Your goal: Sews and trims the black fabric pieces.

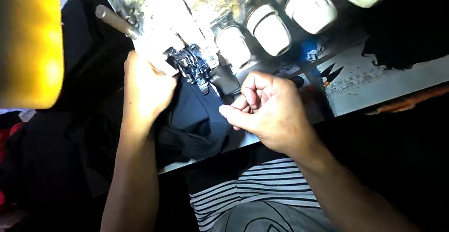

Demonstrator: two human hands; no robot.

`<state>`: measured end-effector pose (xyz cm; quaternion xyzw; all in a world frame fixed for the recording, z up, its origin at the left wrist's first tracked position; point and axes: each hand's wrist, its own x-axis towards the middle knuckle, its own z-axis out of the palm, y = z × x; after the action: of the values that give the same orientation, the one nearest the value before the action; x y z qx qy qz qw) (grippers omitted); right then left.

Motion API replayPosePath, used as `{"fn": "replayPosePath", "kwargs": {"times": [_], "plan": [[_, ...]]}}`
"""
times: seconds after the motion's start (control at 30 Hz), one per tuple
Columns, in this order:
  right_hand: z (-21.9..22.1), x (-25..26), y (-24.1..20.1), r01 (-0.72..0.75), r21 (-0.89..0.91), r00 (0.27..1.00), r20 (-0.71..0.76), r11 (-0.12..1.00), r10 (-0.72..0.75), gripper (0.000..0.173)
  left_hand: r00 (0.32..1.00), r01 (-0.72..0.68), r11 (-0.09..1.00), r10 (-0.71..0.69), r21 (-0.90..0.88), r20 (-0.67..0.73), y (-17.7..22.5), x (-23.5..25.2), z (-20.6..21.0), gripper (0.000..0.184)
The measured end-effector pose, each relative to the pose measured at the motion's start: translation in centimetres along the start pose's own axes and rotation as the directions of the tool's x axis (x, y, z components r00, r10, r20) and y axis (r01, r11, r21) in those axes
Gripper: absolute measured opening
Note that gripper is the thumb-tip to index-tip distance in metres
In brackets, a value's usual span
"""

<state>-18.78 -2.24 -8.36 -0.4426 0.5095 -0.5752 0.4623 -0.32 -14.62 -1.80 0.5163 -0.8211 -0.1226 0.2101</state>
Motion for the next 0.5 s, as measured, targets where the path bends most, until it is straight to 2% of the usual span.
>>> {"fn": "replayPosePath", "kwargs": {"times": [0.2,0.33,0.5], "plan": [[0.2,-0.2,-0.1,-0.032,0.009,0.999,0.020,0.999,0.032,0.029,1.000,-0.027,0.999,0.027,-0.020,0.012,-0.4,0.5,-0.1,0.035],[0.3,-0.2,-0.3,-0.030,0.039,0.999,0.025,0.999,0.029,0.032,0.998,0.061,0.998,-0.062,0.032,0.031,-0.3,0.9,-0.2,0.034],[0.6,-0.5,-0.5,-0.024,0.028,0.999,0.026,0.999,0.023,0.033,0.994,0.102,0.991,-0.106,0.087,0.040,0.1,1.3,0.1,0.035]]}}
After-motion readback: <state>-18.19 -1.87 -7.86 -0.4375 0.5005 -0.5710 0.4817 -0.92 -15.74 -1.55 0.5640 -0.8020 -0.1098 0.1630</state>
